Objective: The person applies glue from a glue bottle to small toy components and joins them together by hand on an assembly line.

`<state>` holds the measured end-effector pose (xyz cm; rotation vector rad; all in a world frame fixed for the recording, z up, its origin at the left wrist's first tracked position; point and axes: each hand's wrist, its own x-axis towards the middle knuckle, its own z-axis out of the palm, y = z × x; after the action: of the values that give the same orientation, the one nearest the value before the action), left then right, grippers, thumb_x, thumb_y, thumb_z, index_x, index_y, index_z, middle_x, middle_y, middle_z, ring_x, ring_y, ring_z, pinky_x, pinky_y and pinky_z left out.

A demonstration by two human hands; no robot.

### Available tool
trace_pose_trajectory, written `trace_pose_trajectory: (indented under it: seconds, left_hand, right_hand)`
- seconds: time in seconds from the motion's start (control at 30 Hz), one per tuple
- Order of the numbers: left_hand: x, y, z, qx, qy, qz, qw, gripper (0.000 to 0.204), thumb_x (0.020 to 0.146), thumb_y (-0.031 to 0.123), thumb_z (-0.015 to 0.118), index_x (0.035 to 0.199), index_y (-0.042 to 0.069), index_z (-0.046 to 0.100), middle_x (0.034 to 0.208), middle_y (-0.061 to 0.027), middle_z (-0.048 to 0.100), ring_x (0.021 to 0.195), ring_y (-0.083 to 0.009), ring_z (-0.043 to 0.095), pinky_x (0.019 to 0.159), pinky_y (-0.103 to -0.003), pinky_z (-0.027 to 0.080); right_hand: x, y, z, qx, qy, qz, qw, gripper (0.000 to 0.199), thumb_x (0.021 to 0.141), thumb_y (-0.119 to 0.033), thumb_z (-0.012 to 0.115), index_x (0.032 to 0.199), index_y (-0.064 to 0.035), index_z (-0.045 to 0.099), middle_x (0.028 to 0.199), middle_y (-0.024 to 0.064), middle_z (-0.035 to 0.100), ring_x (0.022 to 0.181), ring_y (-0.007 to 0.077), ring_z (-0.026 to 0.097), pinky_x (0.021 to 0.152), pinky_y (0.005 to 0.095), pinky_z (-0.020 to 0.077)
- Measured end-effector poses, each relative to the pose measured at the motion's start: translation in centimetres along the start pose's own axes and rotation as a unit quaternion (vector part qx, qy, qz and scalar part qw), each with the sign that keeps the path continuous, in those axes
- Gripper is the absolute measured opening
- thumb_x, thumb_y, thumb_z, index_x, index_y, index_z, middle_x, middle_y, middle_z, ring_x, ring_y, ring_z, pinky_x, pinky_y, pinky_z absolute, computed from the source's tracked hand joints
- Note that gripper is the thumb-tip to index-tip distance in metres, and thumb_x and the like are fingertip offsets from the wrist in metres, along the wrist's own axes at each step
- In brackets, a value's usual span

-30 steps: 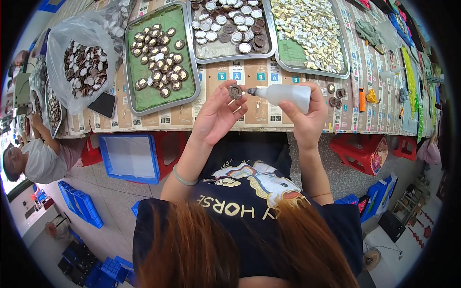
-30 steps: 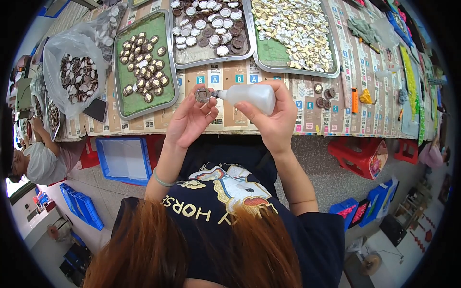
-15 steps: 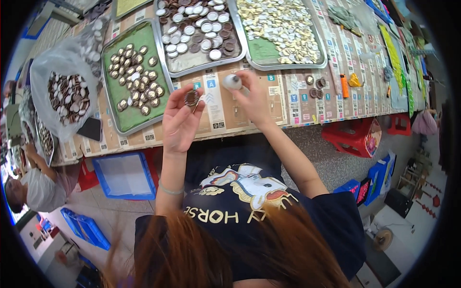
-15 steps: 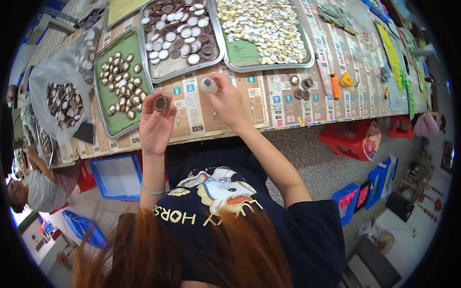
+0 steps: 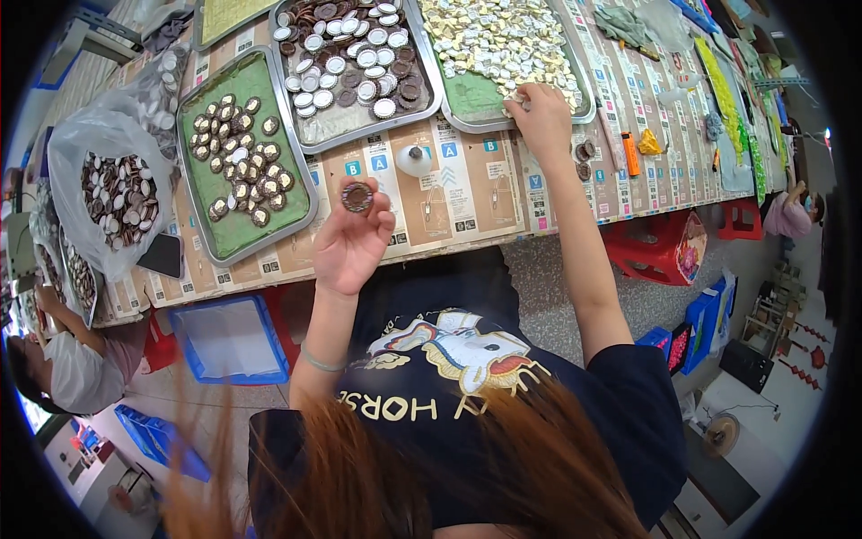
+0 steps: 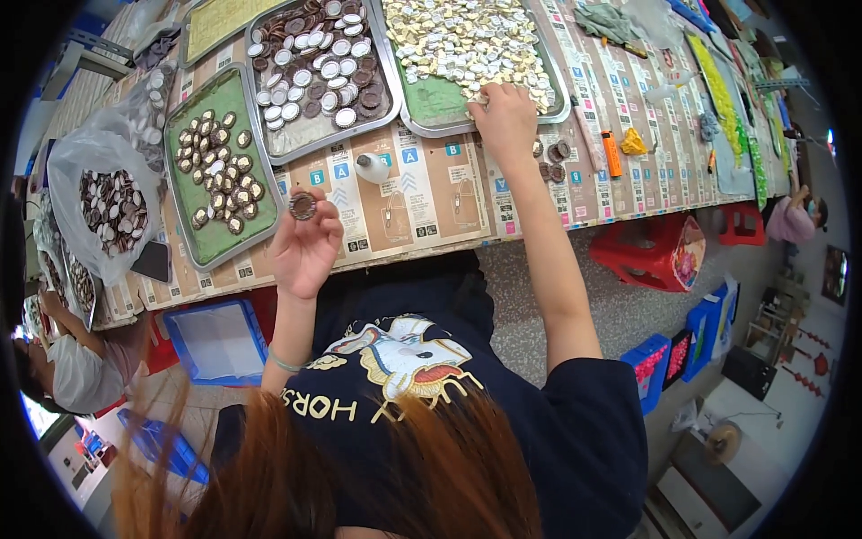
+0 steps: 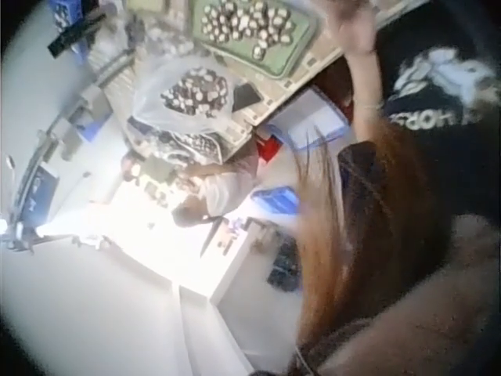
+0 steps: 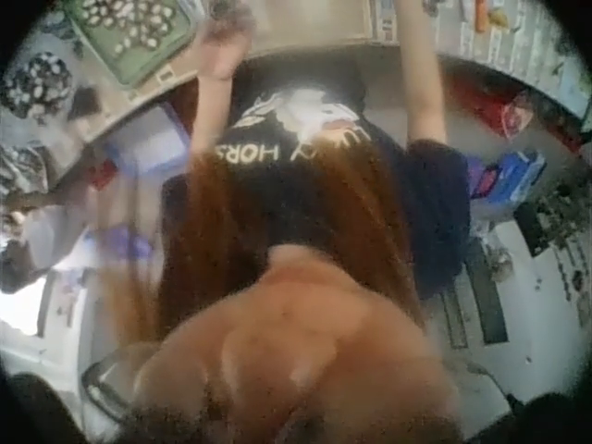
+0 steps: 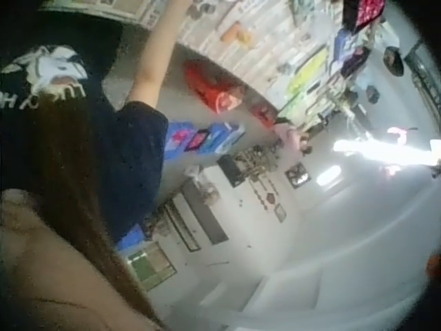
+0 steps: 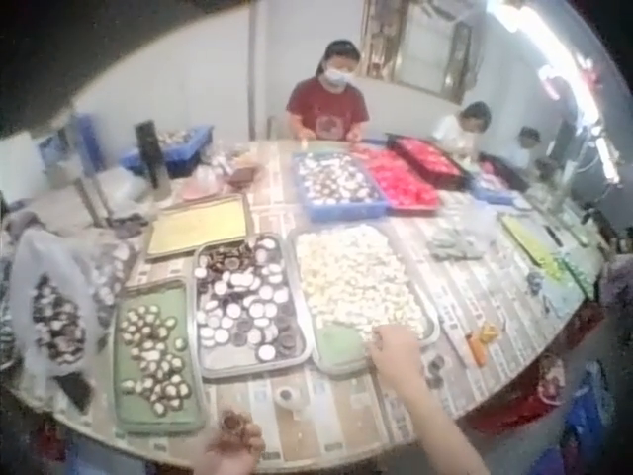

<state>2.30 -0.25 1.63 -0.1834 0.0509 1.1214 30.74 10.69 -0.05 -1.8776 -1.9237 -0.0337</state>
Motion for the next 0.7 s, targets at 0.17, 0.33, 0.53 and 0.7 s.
trace_pose_trajectory:
  seconds: [0.17, 0.33, 0.53, 0.7]
  left_hand:
    - [-0.4, -0.1, -0.3, 0.007, 0.062, -0.013, 0.998, 0.027, 0.084, 0.013, 0.047, 0.111, 0.009, 0.046, 0.112, -0.0124, 0.047, 0.098, -0.0245, 0.048, 0.084, -0.034, 0.04]
    - [-0.8, 0.4, -0.4, 0.007, 0.058, -0.021, 0.998, 0.028, 0.085, 0.015, 0.046, 0.112, 0.008, 0.045, 0.112, -0.0128, 0.047, 0.098, -0.022, 0.049, 0.084, -0.033, 0.041]
    - [-0.8, -0.2, -0.2, 0.02, 0.068, -0.091, 0.993, 0.034, 0.087, 0.02, 0.042, 0.116, 0.001, 0.04, 0.114, -0.015, 0.046, 0.095, -0.0203, 0.05, 0.081, -0.03, 0.043]
    - [-0.9, -0.3, -0.4, 0.018, 0.074, -0.089, 0.993, 0.035, 0.088, 0.021, 0.041, 0.116, 0.0, 0.039, 0.115, -0.0139, 0.046, 0.094, -0.0201, 0.051, 0.081, -0.03, 0.043]
  right_hand:
    - [0.3, -0.2, 0.6, 0.005, 0.02, -0.026, 0.999, 0.013, 0.073, -0.016, 0.058, 0.079, -0.0044, 0.059, 0.073, 0.0112, 0.057, 0.065, 0.0265, 0.054, 0.06, 0.0341, 0.043]
    - [-1.4, -4.8, -1.6, 0.229, 0.051, 0.028, 0.972, 0.012, 0.074, -0.006, 0.056, 0.084, -0.0024, 0.059, 0.072, 0.0097, 0.058, 0.062, 0.021, 0.056, 0.057, 0.0301, 0.0432]
    - [-6.5, -12.2, -4.2, 0.37, -0.069, -0.052, 0.925, 0.016, 0.072, 0.001, 0.057, 0.087, -0.0022, 0.06, 0.079, 0.0089, 0.058, 0.065, 0.0175, 0.056, 0.059, 0.0267, 0.0451]
    - [-8.1, -13.1, -3.2, 0.387, -0.074, -0.112, 0.912, 0.016, 0.068, 0.002, 0.06, 0.083, -0.0012, 0.059, 0.08, 0.0094, 0.058, 0.072, 0.022, 0.057, 0.062, 0.0283, 0.0455]
